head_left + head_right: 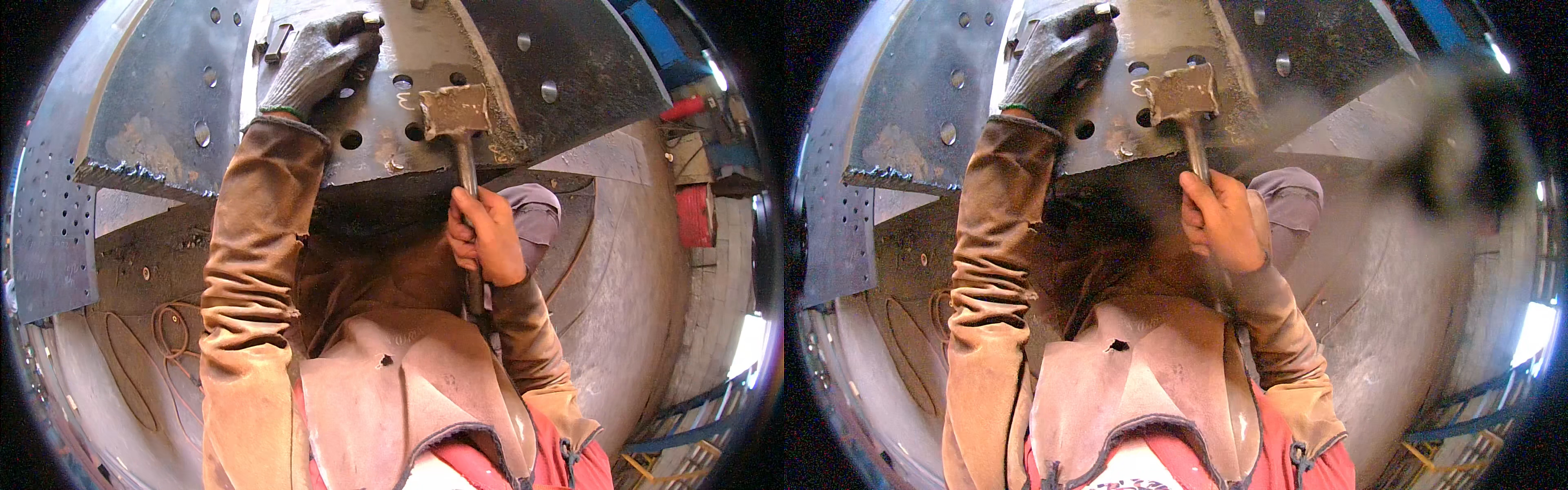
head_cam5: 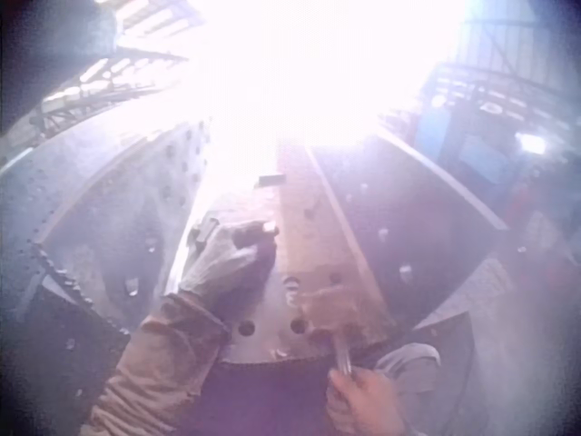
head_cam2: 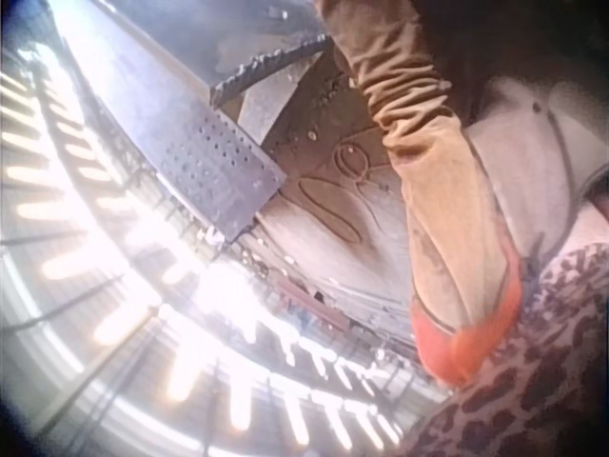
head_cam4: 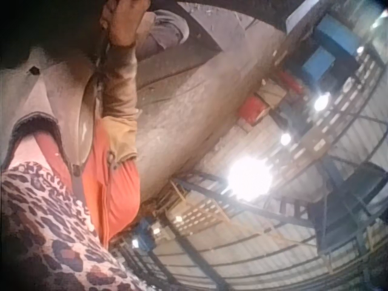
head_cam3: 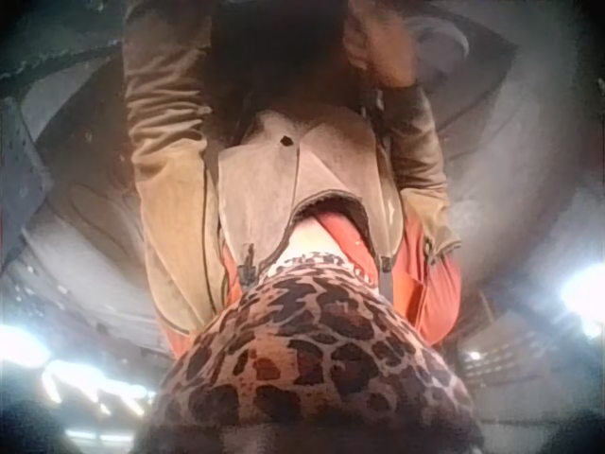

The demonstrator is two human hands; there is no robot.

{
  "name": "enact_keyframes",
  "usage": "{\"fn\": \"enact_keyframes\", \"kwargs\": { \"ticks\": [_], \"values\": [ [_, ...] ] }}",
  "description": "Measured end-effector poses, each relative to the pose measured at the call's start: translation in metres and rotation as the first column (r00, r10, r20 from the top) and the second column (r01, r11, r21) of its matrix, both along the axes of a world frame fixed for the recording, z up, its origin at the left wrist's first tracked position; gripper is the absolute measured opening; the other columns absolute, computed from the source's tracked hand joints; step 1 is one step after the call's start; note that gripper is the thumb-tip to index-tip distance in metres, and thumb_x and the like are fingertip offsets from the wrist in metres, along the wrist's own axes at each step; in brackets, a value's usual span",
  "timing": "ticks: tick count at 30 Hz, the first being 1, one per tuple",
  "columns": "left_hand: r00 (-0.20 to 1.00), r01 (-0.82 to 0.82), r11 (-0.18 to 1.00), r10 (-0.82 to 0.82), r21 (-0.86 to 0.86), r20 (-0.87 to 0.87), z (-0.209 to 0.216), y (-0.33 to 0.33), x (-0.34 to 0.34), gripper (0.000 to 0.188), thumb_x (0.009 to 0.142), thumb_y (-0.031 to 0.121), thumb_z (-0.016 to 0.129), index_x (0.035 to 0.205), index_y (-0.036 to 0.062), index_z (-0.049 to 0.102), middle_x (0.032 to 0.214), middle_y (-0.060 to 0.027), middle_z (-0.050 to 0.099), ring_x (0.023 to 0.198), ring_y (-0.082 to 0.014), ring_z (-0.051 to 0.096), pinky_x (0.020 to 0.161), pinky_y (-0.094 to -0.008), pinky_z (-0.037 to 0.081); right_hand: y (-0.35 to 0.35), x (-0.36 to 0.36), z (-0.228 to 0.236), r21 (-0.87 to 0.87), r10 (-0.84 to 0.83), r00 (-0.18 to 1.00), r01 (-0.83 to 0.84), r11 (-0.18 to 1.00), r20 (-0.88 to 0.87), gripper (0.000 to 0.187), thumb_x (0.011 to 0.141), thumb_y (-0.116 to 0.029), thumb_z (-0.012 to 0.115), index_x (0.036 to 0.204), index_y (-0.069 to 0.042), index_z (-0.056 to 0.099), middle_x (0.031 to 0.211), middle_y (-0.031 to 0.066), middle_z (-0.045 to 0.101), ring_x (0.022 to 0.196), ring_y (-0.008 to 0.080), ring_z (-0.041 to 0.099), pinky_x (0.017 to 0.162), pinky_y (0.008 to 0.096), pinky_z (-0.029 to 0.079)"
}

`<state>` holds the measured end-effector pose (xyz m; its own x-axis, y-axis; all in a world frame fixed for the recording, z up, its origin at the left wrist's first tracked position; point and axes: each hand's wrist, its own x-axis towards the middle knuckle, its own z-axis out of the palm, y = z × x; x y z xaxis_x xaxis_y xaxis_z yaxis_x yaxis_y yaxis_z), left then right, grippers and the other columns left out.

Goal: The person uses a hammer to repeatedly strike a metal plate with pre-drilled holes, adjusting the plate's position and retrieving small metal pieces from a nearby container. The person also puts on a glove and continues hammering the same area of the plate.

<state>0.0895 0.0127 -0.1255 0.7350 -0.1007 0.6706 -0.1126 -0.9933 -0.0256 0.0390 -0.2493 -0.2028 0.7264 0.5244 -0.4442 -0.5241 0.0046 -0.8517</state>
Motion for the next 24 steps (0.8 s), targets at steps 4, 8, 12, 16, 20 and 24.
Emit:
{"fn": "enact_keyframes", "kwargs": {
  "ticks": [4,8,12,16,20,24],
  "values": [
    [0.991,0.065,0.915,-0.106,-0.399,-0.083,-0.009,0.003,0.005,0.025,0.095,0.023,0.058,0.103,0.0046,0.073,0.098,-0.0107,0.071,0.096,-0.0252,0.061,0.091,-0.0392,0.048,0.013,0.009,0.037,-0.012,-0.019,0.924,0.026,1.000,0.381,0.025,0.104,-0.025,0.059,0.089,-0.006,0.051,0.060,-0.0010,0.045,0.044,0.0077,0.043,0.038,0.0270,0.031],
    [0.916,0.038,0.470,-0.370,-0.882,-0.158,-0.040,0.021,0.017,0.030,0.094,0.024,0.065,0.110,-0.0006,0.073,0.085,-0.0006,0.067,0.080,-0.0090,0.056,0.075,-0.0278,0.049,0.045,0.058,0.078,-0.098,0.017,0.568,0.113,0.989,0.823,0.028,0.101,-0.024,0.064,0.084,-0.002,0.059,0.060,0.0031,0.053,0.045,0.0106,0.046,0.041,0.0293,0.036],
    [0.907,0.021,0.482,-0.378,-0.876,-0.187,-0.042,0.022,0.017,0.032,0.094,0.025,0.065,0.111,-0.0003,0.073,0.086,-0.0019,0.069,0.079,-0.0097,0.057,0.074,-0.0285,0.050,0.065,0.086,0.086,-0.296,0.210,0.511,0.092,0.951,0.833,0.037,0.100,-0.033,0.064,0.086,0.002,0.062,0.060,0.0073,0.056,0.044,0.0152,0.052,0.041,0.0329,0.042],
    [0.895,-0.007,0.507,-0.381,-0.862,-0.231,-0.042,0.030,0.023,0.033,0.094,0.026,0.066,0.112,0.0000,0.074,0.086,-0.0032,0.071,0.078,-0.0104,0.058,0.073,-0.0291,0.050,0.081,0.091,0.087,-0.459,0.341,0.640,0.021,0.888,0.688,0.031,0.103,-0.029,0.061,0.085,-0.005,0.055,0.062,-0.0035,0.046,0.043,0.0035,0.040,0.036,0.0232,0.030],
    [0.929,0.102,0.415,-0.364,-0.904,-0.062,-0.051,0.022,0.023,0.037,0.092,0.026,0.067,0.117,0.0000,0.073,0.095,-0.0055,0.075,0.082,-0.0120,0.062,0.078,-0.0287,0.052,0.082,0.085,0.098,-0.390,0.280,0.655,0.024,0.921,0.701,0.033,0.104,-0.031,0.061,0.083,-0.006,0.056,0.065,-0.0025,0.048,0.045,0.0045,0.043,0.036,0.0232,0.032],
    [0.913,0.044,0.399,-0.389,-0.916,-0.126,-0.063,0.042,0.032,0.040,0.089,0.027,0.068,0.118,-0.0005,0.073,0.099,-0.0069,0.076,0.086,-0.0125,0.065,0.081,-0.0299,0.053,0.086,0.057,0.164,-0.120,0.076,0.236,0.180,0.976,0.969,0.029,0.103,-0.024,0.060,0.082,-0.005,0.059,0.064,0.0016,0.053,0.043,0.0077,0.044,0.037,0.0276,0.033]
  ]
}}
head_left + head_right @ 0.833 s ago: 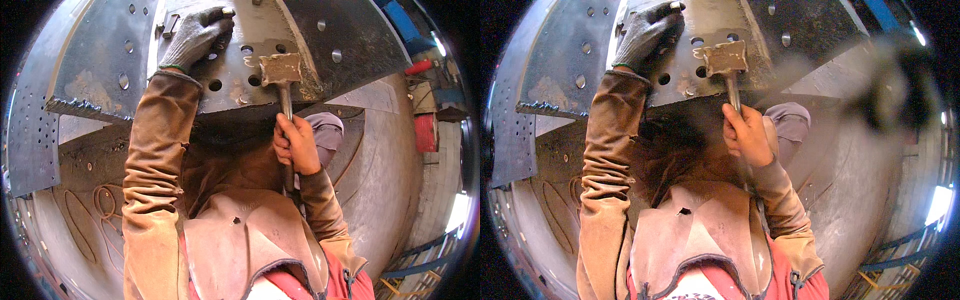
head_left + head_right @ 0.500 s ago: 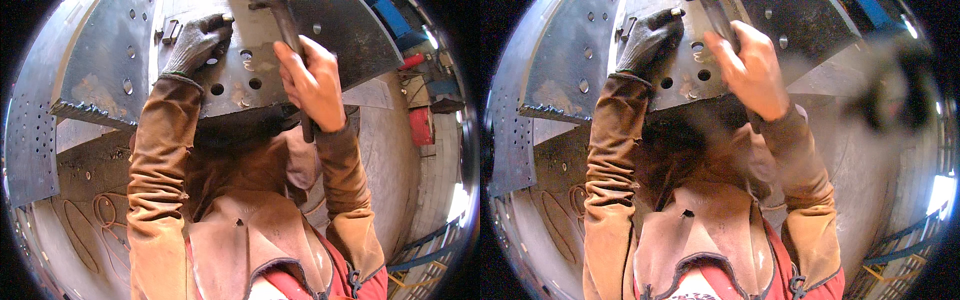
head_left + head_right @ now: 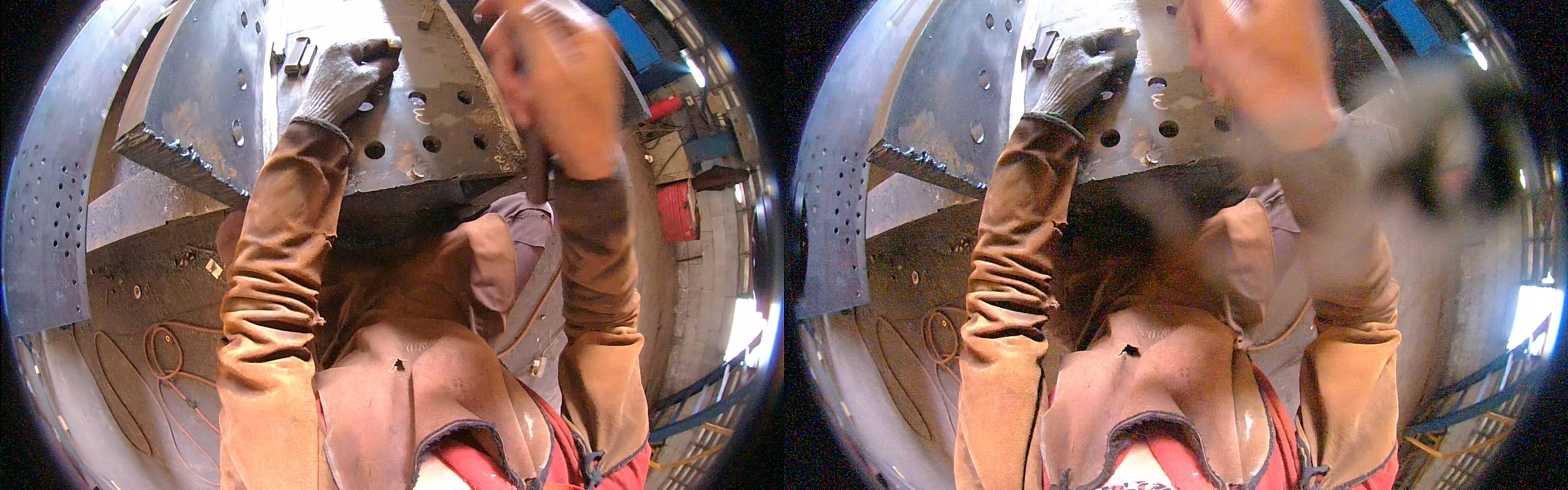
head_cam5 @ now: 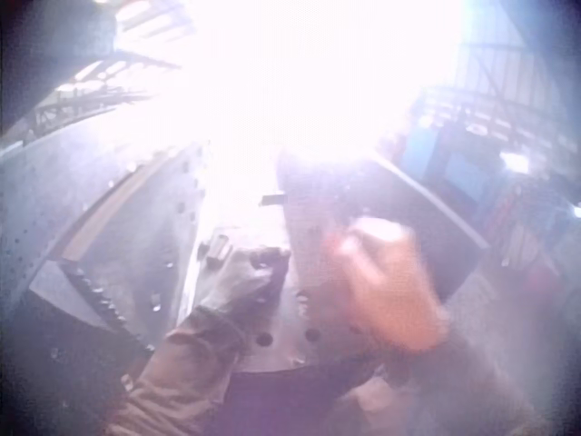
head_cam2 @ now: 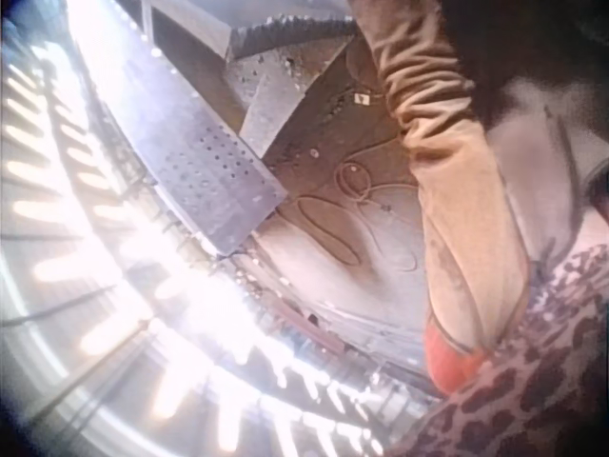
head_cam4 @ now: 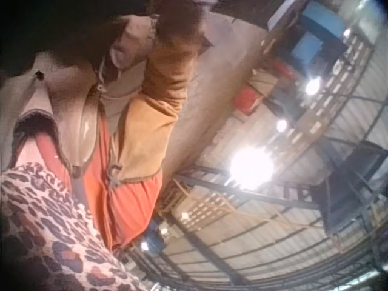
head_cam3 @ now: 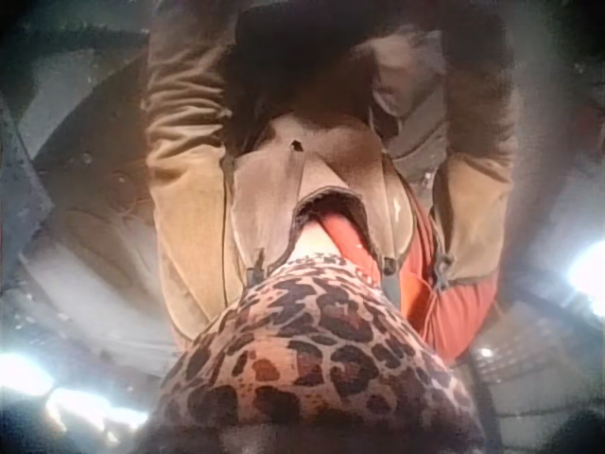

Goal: The person uses a hammer to repeatedly strike a metal plate with pre-drilled holes, adjusting the plate's position and retrieving small metal pieces from a nearby container. The person also puts on a glove and continues hammering the same area of the plate.

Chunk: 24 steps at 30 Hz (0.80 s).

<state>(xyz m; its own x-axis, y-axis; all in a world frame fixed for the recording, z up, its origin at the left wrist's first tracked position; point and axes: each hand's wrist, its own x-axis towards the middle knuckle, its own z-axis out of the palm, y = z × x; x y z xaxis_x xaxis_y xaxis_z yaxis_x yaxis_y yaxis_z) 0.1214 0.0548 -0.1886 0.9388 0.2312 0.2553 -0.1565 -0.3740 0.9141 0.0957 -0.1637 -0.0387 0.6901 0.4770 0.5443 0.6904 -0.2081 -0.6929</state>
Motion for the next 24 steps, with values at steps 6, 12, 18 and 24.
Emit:
{"fn": "enact_keyframes", "kwargs": {
  "ticks": [6,12,18,24],
  "values": [
    [0.998,0.021,0.978,-0.034,0.208,0.059,-0.005,0.006,0.010,0.043,0.087,0.027,0.070,0.120,0.0000,0.073,0.099,-0.0063,0.076,0.086,-0.0126,0.065,0.083,-0.0308,0.053,-0.022,0.001,0.032,-0.036,-0.058,0.637,0.134,0.990,0.769,0.035,0.103,-0.030,0.060,0.079,-0.005,0.056,0.061,0.0013,0.050,0.041,0.0101,0.042,0.036,0.0300,0.032],
    [0.999,0.042,0.996,-0.039,-0.079,0.030,0.004,-0.022,-0.001,0.038,0.091,0.024,0.069,0.119,-0.0010,0.073,0.088,-0.0019,0.072,0.073,-0.0076,0.061,0.067,-0.0257,0.051,-0.039,0.131,-0.110,-0.179,-0.070,0.734,0.255,0.950,0.675,0.040,0.104,-0.036,0.059,0.077,-0.006,0.054,0.057,0.0010,0.046,0.039,0.0125,0.041,0.035,0.0324,0.032],
    [0.998,0.020,0.908,0.009,-0.419,0.066,0.002,-0.012,0.002,0.024,0.093,0.007,0.070,0.115,-0.0014,0.072,0.093,-0.0045,0.073,0.073,-0.0072,0.064,0.065,-0.0209,0.053,-0.019,0.020,-0.038,0.223,0.085,0.876,0.026,0.975,-0.475,0.038,0.100,-0.040,0.065,0.087,-0.007,0.052,0.062,-0.0039,0.042,0.042,0.0025,0.037,0.034,0.0213,0.029],
    [0.968,-0.167,0.976,0.136,0.137,0.212,0.022,-0.033,-0.019,0.025,0.092,0.019,0.070,0.105,-0.0017,0.074,0.088,-0.0024,0.072,0.075,-0.0079,0.063,0.066,-0.0261,0.052,-0.036,0.013,-0.054,0.276,0.078,0.913,0.039,0.960,-0.401,0.036,0.102,-0.036,0.063,0.084,-0.006,0.054,0.062,-0.0022,0.044,0.041,0.0035,0.038,0.035,0.0213,0.030]
  ]
}}
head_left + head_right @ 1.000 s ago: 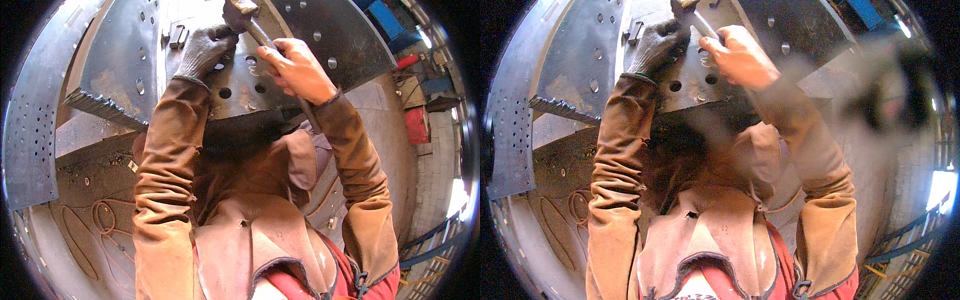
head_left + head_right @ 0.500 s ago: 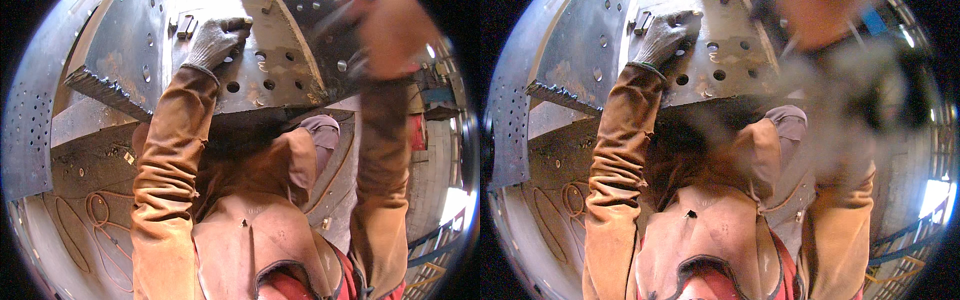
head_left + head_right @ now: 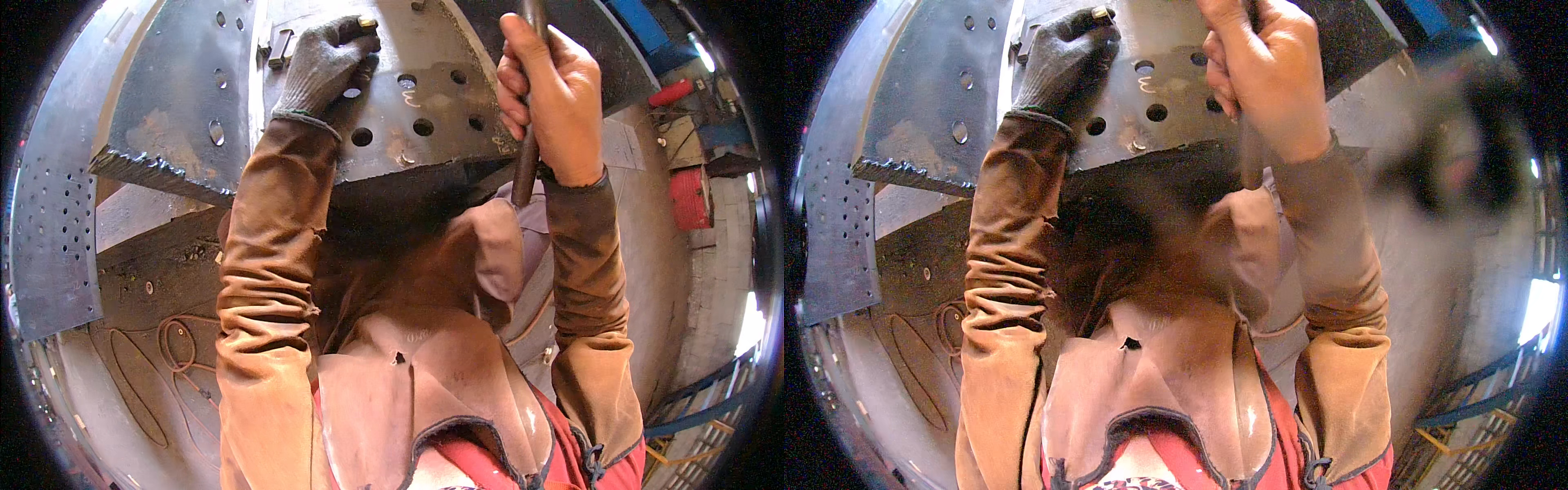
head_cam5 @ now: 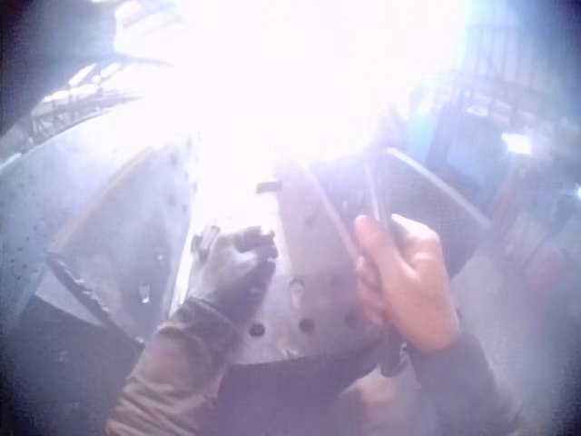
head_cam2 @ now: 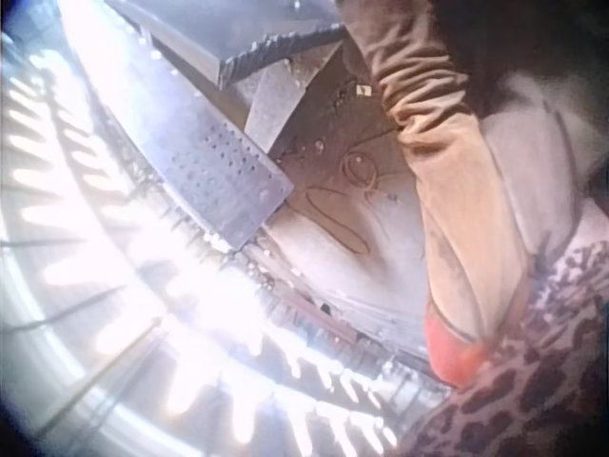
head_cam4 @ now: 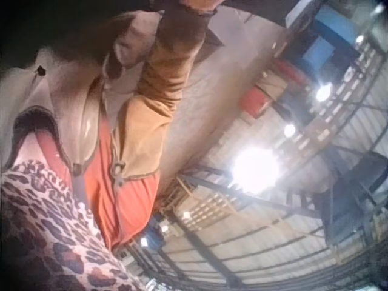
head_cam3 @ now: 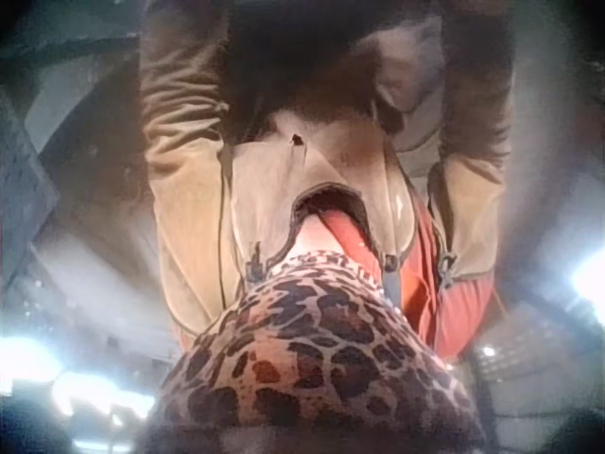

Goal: The person uses a hammer to repeatedly strike a metal plate with pre-drilled holes, adjusting the plate's position and retrieving small metal pieces from a nearby container. The person also puts on a glove and continues hammering the same area of the plate.

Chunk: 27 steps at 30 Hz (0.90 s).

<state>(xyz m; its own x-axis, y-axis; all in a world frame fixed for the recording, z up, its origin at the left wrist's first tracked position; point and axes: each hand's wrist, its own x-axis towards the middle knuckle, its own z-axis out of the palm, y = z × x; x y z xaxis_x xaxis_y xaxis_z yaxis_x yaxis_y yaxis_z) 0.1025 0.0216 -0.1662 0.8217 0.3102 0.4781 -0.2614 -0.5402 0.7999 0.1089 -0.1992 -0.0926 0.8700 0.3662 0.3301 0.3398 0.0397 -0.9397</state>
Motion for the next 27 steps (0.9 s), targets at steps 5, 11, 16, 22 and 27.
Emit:
{"fn": "enact_keyframes", "kwargs": {
  "ticks": [5,11,16,22,27],
  "values": [
    [0.903,-0.359,0.791,0.429,0.495,-0.032,0.038,-0.021,-0.023,0.040,0.091,0.041,0.057,0.103,0.0090,0.078,0.106,-0.0178,0.073,0.116,-0.0363,0.058,0.105,-0.0487,0.040,-0.012,0.000,-0.025,-0.085,0.026,0.990,-0.038,0.996,-0.142,0.037,0.101,-0.033,0.065,0.078,-0.008,0.054,0.055,-0.0038,0.046,0.041,0.0041,0.041,0.036,0.0235,0.030],
    [0.946,-0.264,0.879,0.317,0.396,-0.073,0.051,-0.023,-0.024,0.034,0.088,0.035,0.058,0.094,0.0081,0.079,0.096,-0.0169,0.074,0.099,-0.0314,0.065,0.090,-0.0445,0.050,-0.011,0.004,-0.044,-0.131,0.049,0.986,-0.070,0.989,-0.157,0.036,0.101,-0.032,0.066,0.078,-0.007,0.054,0.054,-0.0032,0.047,0.039,0.0053,0.043,0.035,0.0252,0.031],
    [0.964,-0.242,0.897,0.266,0.370,-0.016,0.052,-0.024,-0.027,0.029,0.088,0.031,0.060,0.091,0.0086,0.078,0.093,-0.0151,0.074,0.097,-0.0310,0.065,0.089,-0.0442,0.050,-0.004,0.006,-0.047,-0.165,0.059,0.993,-0.075,0.984,-0.099,0.037,0.101,-0.030,0.065,0.078,-0.004,0.054,0.053,-0.0006,0.048,0.039,0.0075,0.045,0.035,0.0269,0.033],
    [0.990,0.007,0.992,0.012,0.127,-0.143,0.027,-0.008,-0.012,0.026,0.091,0.025,0.066,0.099,0.0015,0.075,0.085,-0.0037,0.070,0.079,-0.0154,0.061,0.072,-0.0329,0.049,0.008,0.030,-0.051,-0.343,0.117,0.973,-0.044,0.938,0.196,0.039,0.099,-0.032,0.065,0.080,0.001,0.060,0.054,0.0045,0.053,0.041,0.0123,0.050,0.039,0.0302,0.041],
    [0.953,0.168,0.920,-0.244,-0.353,-0.182,-0.002,0.011,0.007,0.034,0.094,0.029,0.066,0.104,-0.0033,0.073,0.082,0.0016,0.067,0.073,-0.0082,0.056,0.067,-0.0285,0.048,0.027,0.031,-0.033,-0.468,0.124,0.990,-0.139,0.873,-0.063,0.034,0.103,-0.027,0.062,0.080,-0.003,0.054,0.062,-0.0019,0.046,0.045,0.0043,0.042,0.037,0.0234,0.033]
  ]
}}
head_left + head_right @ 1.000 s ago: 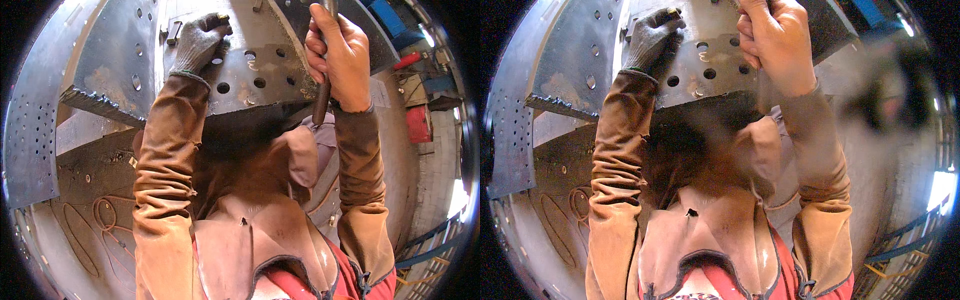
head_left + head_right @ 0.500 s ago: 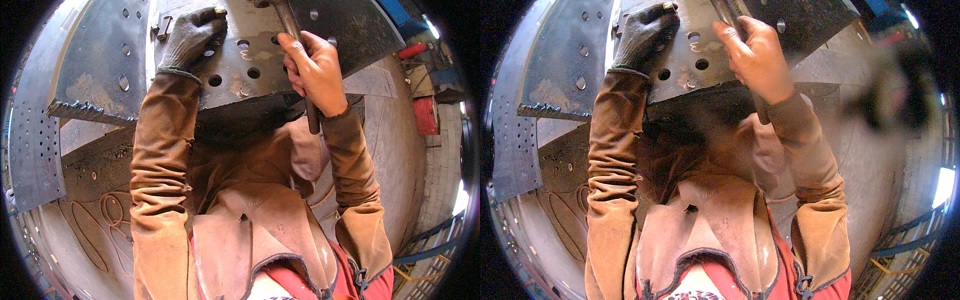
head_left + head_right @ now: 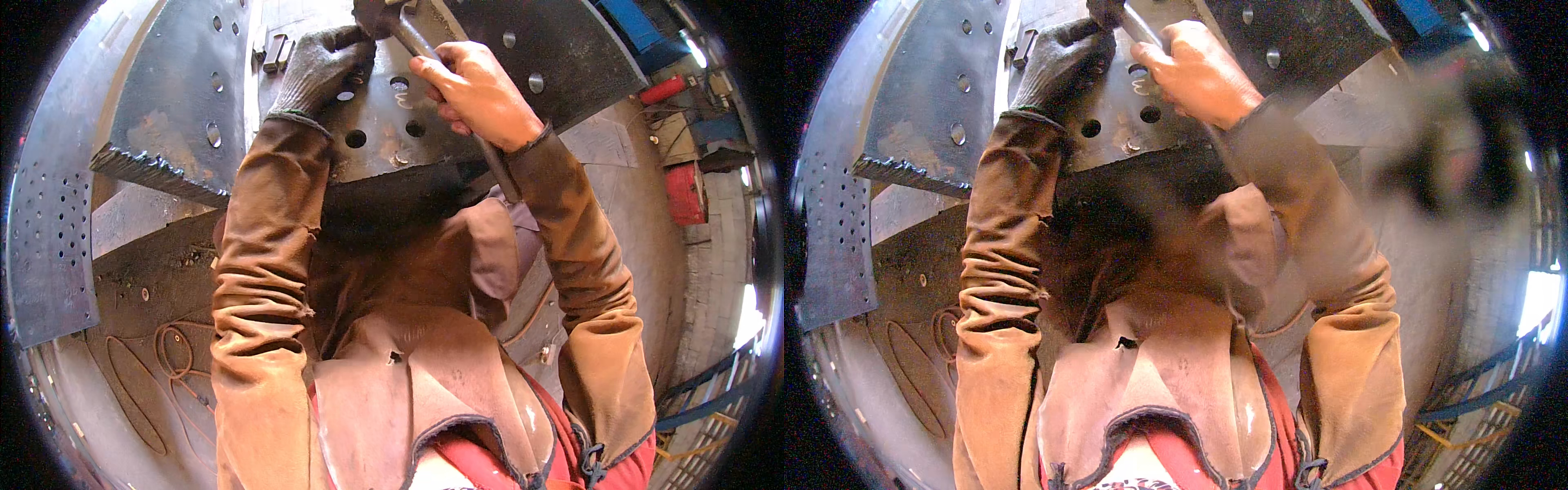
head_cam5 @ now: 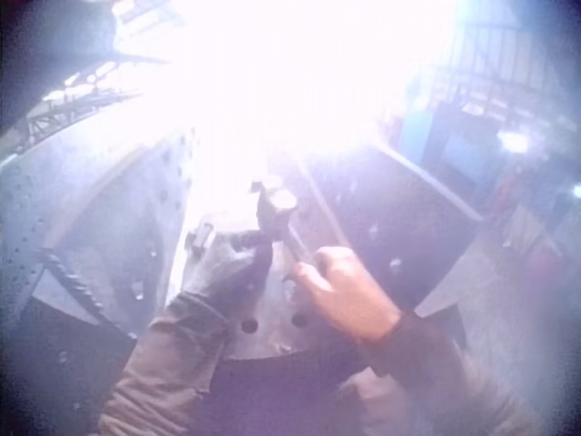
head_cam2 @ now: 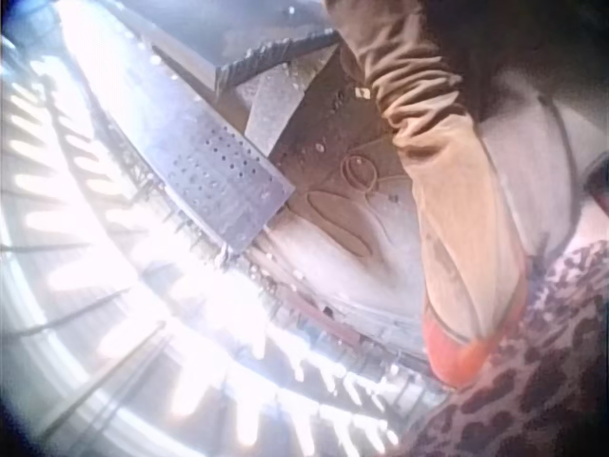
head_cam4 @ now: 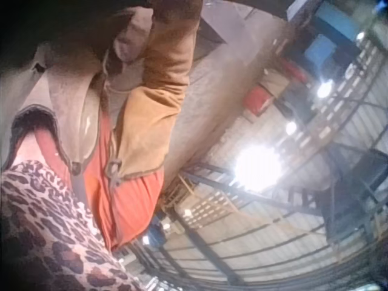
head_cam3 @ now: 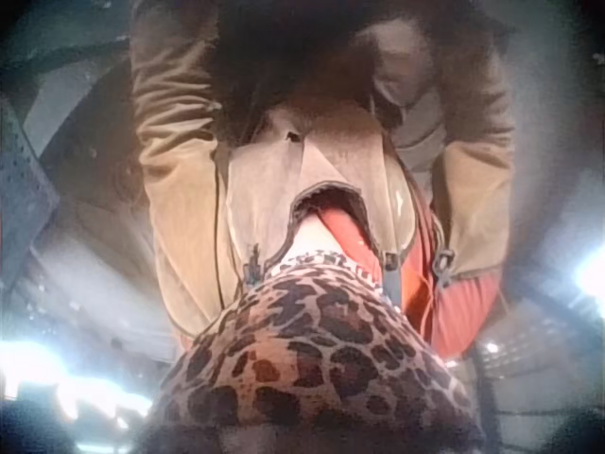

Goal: The person uses a hammer to repeatedly strike a metal plate with pre-drilled holes, adjusting the plate's position and retrieving small metal pieces from a nearby container. The person also puts on a glove and continues hammering the same area of the plate.

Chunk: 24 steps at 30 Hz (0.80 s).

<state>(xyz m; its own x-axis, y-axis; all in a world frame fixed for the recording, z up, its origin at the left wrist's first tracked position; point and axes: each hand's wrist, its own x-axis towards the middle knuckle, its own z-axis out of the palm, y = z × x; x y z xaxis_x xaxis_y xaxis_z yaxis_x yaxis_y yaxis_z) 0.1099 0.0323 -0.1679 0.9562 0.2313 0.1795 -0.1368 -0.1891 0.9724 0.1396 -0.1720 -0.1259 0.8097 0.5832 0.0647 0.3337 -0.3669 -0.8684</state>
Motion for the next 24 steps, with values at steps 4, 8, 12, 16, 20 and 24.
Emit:
{"fn": "enact_keyframes", "kwargs": {
  "ticks": [4,8,12,16,20,24],
  "values": [
    [0.997,-0.074,0.985,0.071,0.154,0.025,0.014,-0.003,-0.010,0.036,0.094,0.029,0.066,0.107,-0.0037,0.073,0.086,-0.0010,0.070,0.081,-0.0097,0.058,0.076,-0.0288,0.049,0.003,-0.013,0.041,0.023,-0.009,0.992,0.006,1.000,0.125,0.034,0.103,-0.030,0.062,0.081,-0.005,0.057,0.060,-0.0007,0.050,0.046,0.0054,0.047,0.038,0.0242,0.035],
    [0.993,-0.105,0.975,0.093,0.195,0.068,0.006,-0.003,-0.009,0.038,0.094,0.031,0.066,0.108,-0.0044,0.073,0.090,-0.0019,0.072,0.084,-0.0108,0.060,0.081,-0.0291,0.051,-0.026,0.013,0.092,-0.124,0.115,0.077,0.138,0.983,0.990,0.031,0.103,-0.027,0.056,0.084,-0.005,0.065,0.058,0.0020,0.057,0.041,0.0150,0.050,0.039,0.0308,0.040],
    [0.986,-0.028,0.962,-0.018,0.273,0.165,-0.019,0.016,0.019,0.036,0.093,0.026,0.066,0.107,-0.0063,0.073,0.088,-0.0005,0.071,0.080,-0.0100,0.060,0.079,-0.0277,0.051,-0.033,-0.031,0.114,0.057,-0.057,0.170,0.010,0.998,0.984,0.034,0.103,-0.032,0.057,0.082,-0.006,0.061,0.059,0.0004,0.054,0.041,0.0130,0.047,0.038,0.0297,0.038],
    [0.998,-0.035,0.968,0.021,0.250,0.059,-0.010,0.019,0.008,0.033,0.092,0.021,0.066,0.109,-0.0058,0.073,0.090,-0.0016,0.072,0.083,-0.0102,0.062,0.079,-0.0266,0.052,-0.015,0.018,0.050,-0.011,0.010,0.067,0.017,1.000,0.998,0.037,0.103,-0.037,0.058,0.081,-0.007,0.056,0.060,-0.0012,0.050,0.041,0.0110,0.045,0.036,0.0287,0.036],
    [0.990,-0.060,0.994,0.048,0.091,0.131,-0.015,-0.004,0.008,0.031,0.091,0.017,0.068,0.112,-0.0057,0.072,0.094,-0.0046,0.073,0.083,-0.0115,0.064,0.078,-0.0276,0.053,-0.014,0.031,-0.018,0.043,-0.026,0.919,0.010,0.999,0.393,0.042,0.103,-0.042,0.059,0.079,-0.008,0.052,0.061,-0.0027,0.046,0.042,0.0090,0.043,0.035,0.0277,0.035],
    [0.991,-0.098,0.993,0.103,-0.061,0.083,-0.020,0.015,0.022,0.027,0.094,0.015,0.070,0.113,-0.0033,0.072,0.095,-0.0060,0.073,0.081,-0.0115,0.065,0.074,-0.0262,0.054,-0.013,-0.018,0.035,0.313,-0.130,0.985,0.159,0.936,-0.113,0.038,0.102,-0.040,0.063,0.086,-0.007,0.053,0.064,-0.0034,0.045,0.044,0.0036,0.040,0.036,0.0221,0.032]
  ]
}}
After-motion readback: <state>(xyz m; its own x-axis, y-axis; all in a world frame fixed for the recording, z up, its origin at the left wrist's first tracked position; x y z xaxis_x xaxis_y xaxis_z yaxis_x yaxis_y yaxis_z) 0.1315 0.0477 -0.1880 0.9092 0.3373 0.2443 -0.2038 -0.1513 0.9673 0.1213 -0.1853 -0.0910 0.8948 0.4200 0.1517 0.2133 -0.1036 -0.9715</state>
